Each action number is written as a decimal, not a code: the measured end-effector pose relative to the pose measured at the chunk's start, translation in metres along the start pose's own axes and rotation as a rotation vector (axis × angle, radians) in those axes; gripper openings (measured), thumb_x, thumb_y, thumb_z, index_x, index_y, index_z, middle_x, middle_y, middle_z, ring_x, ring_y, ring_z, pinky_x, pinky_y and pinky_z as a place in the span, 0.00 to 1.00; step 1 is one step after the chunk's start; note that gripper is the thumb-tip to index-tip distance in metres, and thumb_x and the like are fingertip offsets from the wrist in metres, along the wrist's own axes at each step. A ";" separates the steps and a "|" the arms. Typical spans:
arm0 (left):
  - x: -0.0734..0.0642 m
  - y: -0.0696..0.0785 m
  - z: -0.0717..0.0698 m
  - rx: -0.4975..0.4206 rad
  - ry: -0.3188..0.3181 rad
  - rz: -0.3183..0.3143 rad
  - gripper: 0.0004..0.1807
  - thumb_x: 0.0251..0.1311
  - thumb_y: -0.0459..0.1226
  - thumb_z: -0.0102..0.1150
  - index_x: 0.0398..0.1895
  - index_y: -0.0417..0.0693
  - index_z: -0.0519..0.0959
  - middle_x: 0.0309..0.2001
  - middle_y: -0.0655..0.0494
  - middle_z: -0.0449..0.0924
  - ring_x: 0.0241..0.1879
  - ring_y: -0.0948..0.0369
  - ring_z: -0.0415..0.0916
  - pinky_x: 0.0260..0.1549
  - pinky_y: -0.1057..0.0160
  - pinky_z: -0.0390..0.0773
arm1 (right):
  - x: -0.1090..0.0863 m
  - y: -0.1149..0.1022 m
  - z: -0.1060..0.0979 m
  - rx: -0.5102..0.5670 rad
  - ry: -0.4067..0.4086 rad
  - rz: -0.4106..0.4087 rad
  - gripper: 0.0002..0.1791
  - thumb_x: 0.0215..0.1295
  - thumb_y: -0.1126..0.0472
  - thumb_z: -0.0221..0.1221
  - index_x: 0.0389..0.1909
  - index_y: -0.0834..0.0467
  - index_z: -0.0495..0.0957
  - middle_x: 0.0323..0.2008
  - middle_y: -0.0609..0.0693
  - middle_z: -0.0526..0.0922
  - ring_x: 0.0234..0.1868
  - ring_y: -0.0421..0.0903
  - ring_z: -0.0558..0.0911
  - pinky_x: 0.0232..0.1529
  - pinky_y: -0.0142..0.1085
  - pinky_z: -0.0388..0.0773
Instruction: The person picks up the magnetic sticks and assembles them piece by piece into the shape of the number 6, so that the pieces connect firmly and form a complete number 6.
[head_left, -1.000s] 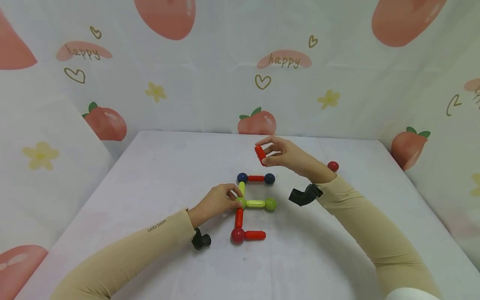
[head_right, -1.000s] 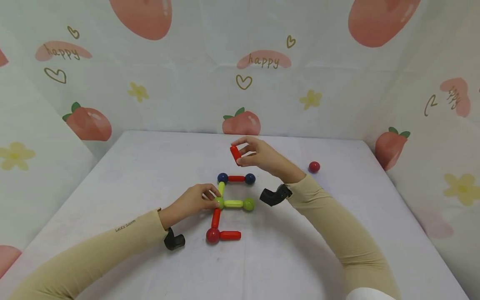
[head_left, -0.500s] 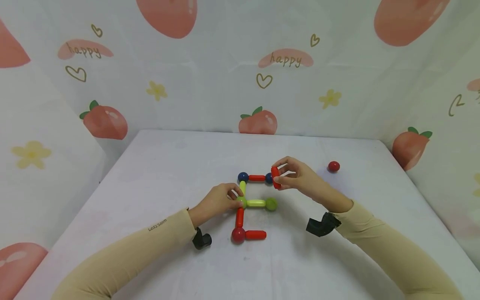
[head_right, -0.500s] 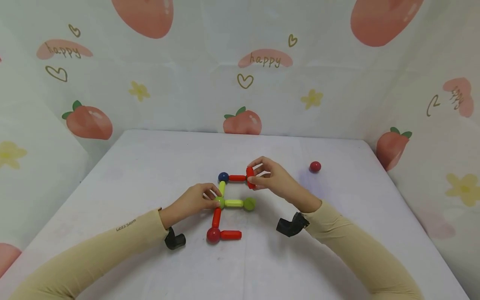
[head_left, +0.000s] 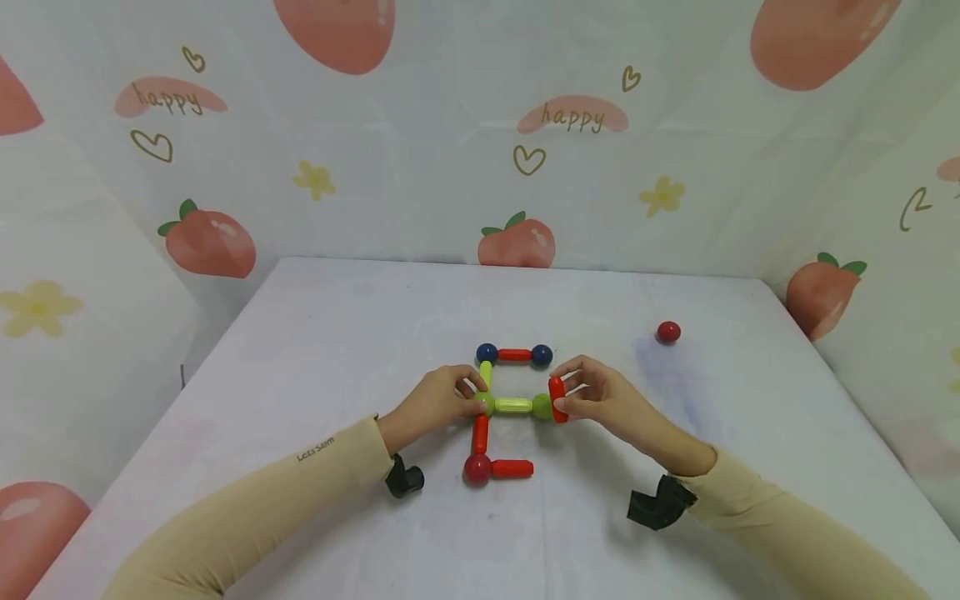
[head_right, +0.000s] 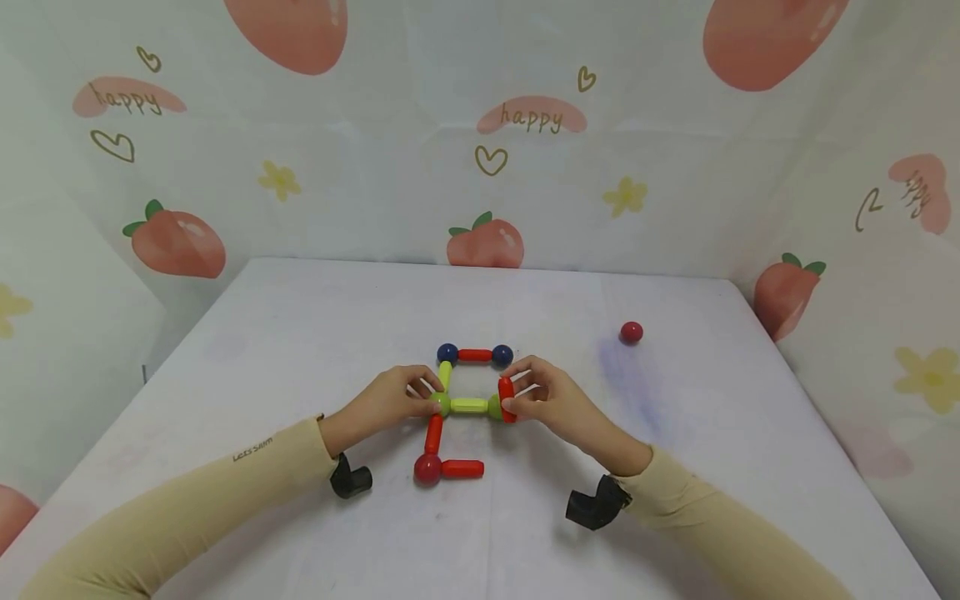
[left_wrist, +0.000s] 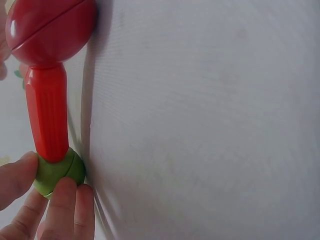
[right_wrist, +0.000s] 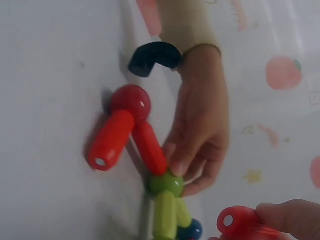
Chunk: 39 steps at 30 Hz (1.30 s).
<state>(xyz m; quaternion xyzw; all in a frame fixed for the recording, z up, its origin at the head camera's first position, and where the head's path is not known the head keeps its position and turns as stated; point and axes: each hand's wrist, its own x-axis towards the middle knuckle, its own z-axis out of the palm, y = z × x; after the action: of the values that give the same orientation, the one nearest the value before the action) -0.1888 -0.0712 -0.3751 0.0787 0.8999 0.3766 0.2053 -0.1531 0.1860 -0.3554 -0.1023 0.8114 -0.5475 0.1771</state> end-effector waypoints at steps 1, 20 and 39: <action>0.000 0.000 0.000 0.002 0.003 0.002 0.12 0.51 0.39 0.67 0.39 0.55 0.78 0.36 0.54 0.79 0.32 0.60 0.74 0.27 0.67 0.75 | -0.001 0.002 0.002 -0.005 0.000 0.003 0.20 0.60 0.60 0.60 0.53 0.57 0.69 0.45 0.58 0.77 0.40 0.47 0.80 0.42 0.36 0.80; 0.000 0.001 0.001 -0.004 -0.002 0.003 0.12 0.50 0.39 0.68 0.39 0.55 0.78 0.36 0.54 0.79 0.32 0.60 0.75 0.28 0.68 0.76 | -0.007 0.026 0.018 0.027 -0.066 0.118 0.22 0.58 0.62 0.61 0.51 0.66 0.69 0.39 0.53 0.77 0.37 0.43 0.78 0.38 0.30 0.78; 0.002 -0.002 0.000 -0.011 -0.001 -0.002 0.12 0.50 0.39 0.68 0.38 0.55 0.78 0.36 0.55 0.79 0.33 0.60 0.74 0.27 0.68 0.75 | 0.006 0.019 0.029 0.024 -0.042 0.401 0.20 0.57 0.64 0.64 0.46 0.67 0.69 0.32 0.50 0.77 0.30 0.39 0.78 0.37 0.32 0.82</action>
<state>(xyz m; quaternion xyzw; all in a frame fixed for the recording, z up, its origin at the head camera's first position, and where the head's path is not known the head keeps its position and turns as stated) -0.1905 -0.0720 -0.3770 0.0769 0.8977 0.3814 0.2067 -0.1470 0.1664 -0.3834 0.0522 0.8052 -0.5085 0.3006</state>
